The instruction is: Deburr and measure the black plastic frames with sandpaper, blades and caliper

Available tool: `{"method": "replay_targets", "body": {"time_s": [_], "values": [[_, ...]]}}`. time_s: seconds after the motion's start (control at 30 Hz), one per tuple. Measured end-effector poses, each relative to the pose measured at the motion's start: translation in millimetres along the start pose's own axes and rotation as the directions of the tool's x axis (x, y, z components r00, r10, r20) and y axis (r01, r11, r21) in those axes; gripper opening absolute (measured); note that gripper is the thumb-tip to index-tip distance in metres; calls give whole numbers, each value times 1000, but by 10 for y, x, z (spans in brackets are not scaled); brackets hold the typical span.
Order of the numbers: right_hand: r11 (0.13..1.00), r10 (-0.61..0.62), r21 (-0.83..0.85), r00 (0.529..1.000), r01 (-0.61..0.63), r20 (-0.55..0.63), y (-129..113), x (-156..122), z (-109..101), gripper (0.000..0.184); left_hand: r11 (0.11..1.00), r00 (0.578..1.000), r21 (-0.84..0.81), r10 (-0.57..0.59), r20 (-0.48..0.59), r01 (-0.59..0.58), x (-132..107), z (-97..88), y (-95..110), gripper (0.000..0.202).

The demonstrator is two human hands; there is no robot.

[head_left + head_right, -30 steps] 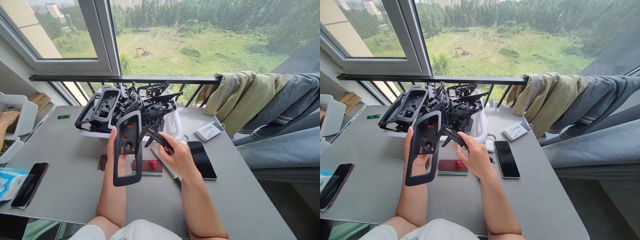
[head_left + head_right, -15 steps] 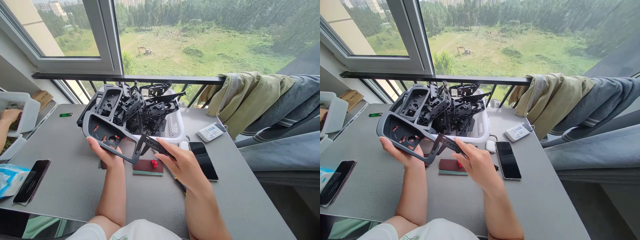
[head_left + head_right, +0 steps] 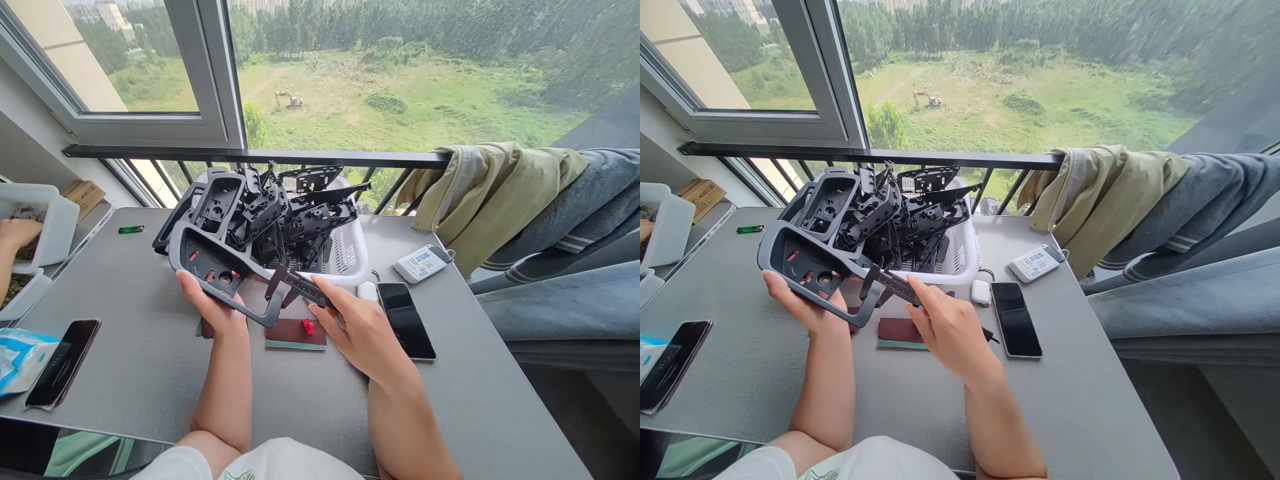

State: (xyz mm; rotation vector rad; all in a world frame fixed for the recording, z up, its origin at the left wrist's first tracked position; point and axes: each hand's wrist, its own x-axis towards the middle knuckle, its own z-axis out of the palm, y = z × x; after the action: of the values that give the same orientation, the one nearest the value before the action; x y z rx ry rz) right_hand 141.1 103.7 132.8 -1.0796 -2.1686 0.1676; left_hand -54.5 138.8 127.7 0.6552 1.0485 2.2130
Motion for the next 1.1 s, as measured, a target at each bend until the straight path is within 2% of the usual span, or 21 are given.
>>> {"method": "replay_targets", "body": {"time_s": [0.17, 0.33, 0.53, 0.67, 0.73, 0.8, 0.87, 1.03, 1.1], "values": [[999, -10, 49, 1000, 9, 17, 10, -2, 7, 36, 1000, 1000, 12, -3, -5, 3, 19, -21, 4, 58], [996, 27, 79, 998, -31, 56, 30, -7, 23, 38, 1000, 1000, 24, 10, -9, -10, -2, 27, 49, 58], [988, 59, 137, 994, -71, 87, 32, -19, 43, 39, 997, 997, 55, -59, 55, 56, -13, 32, 96, 55], [973, 146, 166, 986, -159, 83, 28, 17, 66, 38, 998, 992, 59, 17, 124, -24, -12, 32, 83, 53], [947, 259, 195, 966, -254, 0, 37, 45, 74, 38, 998, 992, 41, 43, 119, -48, -9, 37, 72, 57], [904, 379, 253, 920, -344, -104, 46, 64, 73, 37, 999, 994, 17, 45, 102, -47, -7, 33, 55, 65], [870, 432, 329, 890, -368, -147, 39, 67, 71, 36, 999, 993, 11, 41, 109, -43, -16, 18, 30, 72], [775, 329, 569, 944, -276, 10, -103, 40, 161, 39, 1000, 982, -30, 2, 191, 4, -135, 16, -15, 81], [715, 304, 655, 952, -246, 25, -173, 44, 236, 41, 998, 966, -43, -41, 255, 54, -199, 41, -9, 81]]}}
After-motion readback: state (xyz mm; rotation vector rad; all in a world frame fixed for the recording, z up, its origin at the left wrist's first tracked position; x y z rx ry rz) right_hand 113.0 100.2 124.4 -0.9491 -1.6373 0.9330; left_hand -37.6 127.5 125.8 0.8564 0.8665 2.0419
